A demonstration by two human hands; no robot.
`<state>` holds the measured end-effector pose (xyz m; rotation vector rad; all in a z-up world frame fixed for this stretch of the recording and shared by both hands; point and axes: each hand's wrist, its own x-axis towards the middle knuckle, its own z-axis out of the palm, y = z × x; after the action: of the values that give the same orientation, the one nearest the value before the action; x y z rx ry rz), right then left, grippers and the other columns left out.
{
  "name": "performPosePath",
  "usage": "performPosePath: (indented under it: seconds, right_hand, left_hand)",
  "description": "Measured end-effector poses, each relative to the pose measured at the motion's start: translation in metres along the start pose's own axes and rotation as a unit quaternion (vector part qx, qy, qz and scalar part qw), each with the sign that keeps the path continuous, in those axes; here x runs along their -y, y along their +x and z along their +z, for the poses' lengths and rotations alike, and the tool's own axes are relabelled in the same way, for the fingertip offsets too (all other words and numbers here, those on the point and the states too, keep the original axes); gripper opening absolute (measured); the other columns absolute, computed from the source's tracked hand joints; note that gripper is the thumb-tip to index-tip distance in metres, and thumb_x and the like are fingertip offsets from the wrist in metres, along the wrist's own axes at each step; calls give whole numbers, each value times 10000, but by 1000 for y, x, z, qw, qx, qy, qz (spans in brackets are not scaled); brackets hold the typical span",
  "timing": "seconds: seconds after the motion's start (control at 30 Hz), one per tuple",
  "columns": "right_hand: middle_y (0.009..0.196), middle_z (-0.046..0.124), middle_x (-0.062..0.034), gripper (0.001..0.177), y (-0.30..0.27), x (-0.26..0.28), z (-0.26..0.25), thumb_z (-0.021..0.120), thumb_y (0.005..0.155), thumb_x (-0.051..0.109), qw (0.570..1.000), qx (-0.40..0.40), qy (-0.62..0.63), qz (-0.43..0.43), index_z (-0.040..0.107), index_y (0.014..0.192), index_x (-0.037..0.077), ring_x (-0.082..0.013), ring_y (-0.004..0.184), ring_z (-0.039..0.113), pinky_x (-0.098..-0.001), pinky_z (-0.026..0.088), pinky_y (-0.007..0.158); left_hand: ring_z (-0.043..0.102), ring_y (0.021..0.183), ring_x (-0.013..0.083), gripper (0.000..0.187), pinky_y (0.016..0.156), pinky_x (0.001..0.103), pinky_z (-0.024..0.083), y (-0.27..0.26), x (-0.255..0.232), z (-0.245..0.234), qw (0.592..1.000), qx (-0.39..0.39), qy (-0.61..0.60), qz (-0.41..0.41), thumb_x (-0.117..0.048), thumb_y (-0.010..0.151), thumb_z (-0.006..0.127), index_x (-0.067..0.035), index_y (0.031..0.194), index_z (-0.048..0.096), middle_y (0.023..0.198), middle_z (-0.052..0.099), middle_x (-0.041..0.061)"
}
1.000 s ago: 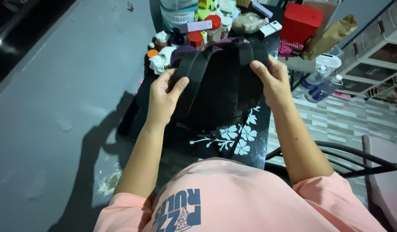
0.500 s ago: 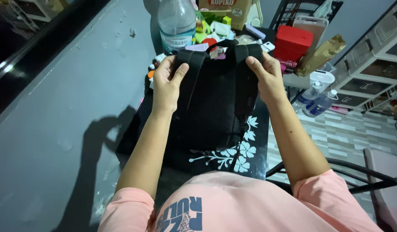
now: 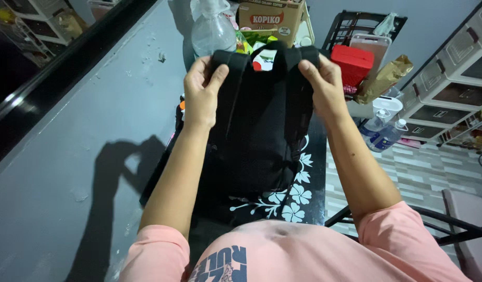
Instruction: The person opens a purple backpack on a table and packs items into it, placing a water bottle, a wallet, and a purple pouch inside, then zips the compartments and adjusts the bag and its straps on the table.
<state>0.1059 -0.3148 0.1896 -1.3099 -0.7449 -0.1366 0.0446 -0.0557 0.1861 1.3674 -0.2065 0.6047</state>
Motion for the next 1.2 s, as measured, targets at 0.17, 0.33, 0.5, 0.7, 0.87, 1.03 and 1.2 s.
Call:
performPosePath:
  seconds: [0.17,0.33,0.5,0.7,0.87,1.03,1.2]
  right_hand:
    - [1135,695,-17,313,10,20,4,685,1073,247,999,15,32,-26,645,1239,-15,-97,1060,628,-249,503,981]
    - [1119,676,-8,329,4,20,8,680,1070,263,999,13,7,-30,638,1240,-16,-93,1045,609,-242,490,957]
    - [1119,629,3,330,-7,3,9,673,1089,255,999,12,-30,-38,634,1251,-30,-81,1042,562,-228,460,943]
    - [1234,633,-28,340,-23,-10,13,657,1074,239,996,-4,-58,-75,639,1258,-45,-110,1139,582,-240,457,1011]
    - [1220,641,-21,321,-37,-15,15,667,1070,232,998,-10,-48,-42,646,1247,-35,-111,1138,578,-241,451,1021]
    - [1222,634,-9,336,-48,-15,13,699,1057,247,999,-20,-18,-22,644,1231,-35,-111,1145,574,-241,451,1021]
    - [1204,627,-23,353,-62,-12,11,721,1057,263,999,-33,-5,-18,651,1235,-34,-123,1123,570,-250,446,1013]
  left_hand:
    - [687,1016,137,218,973,267,540,7,-27,1,999,10,-16,47,-134,1012,701,14,1166,662,1084,733,73]
    - [680,1011,127,193,980,266,538,-1,-27,0,999,3,-7,44,-138,1014,697,-6,1151,661,1077,724,57]
    - [654,991,111,188,956,251,519,-8,-9,-3,999,1,-25,42,-132,1024,697,-4,1153,650,1065,709,44]
    - [628,997,99,197,953,234,499,-21,6,-8,999,0,-26,38,-127,1031,695,3,1171,648,1068,692,35]
    - [646,1001,102,210,944,234,509,-33,14,-11,999,-11,-32,9,-120,1023,687,1,1187,637,1082,703,33]
    - [642,1034,99,230,967,223,500,-43,14,-13,1000,-5,-24,11,-127,1026,700,4,1203,631,1106,699,33]
    - [625,1034,92,237,970,228,491,-53,10,-15,999,7,-40,16,-133,1053,714,5,1224,622,1113,692,31]
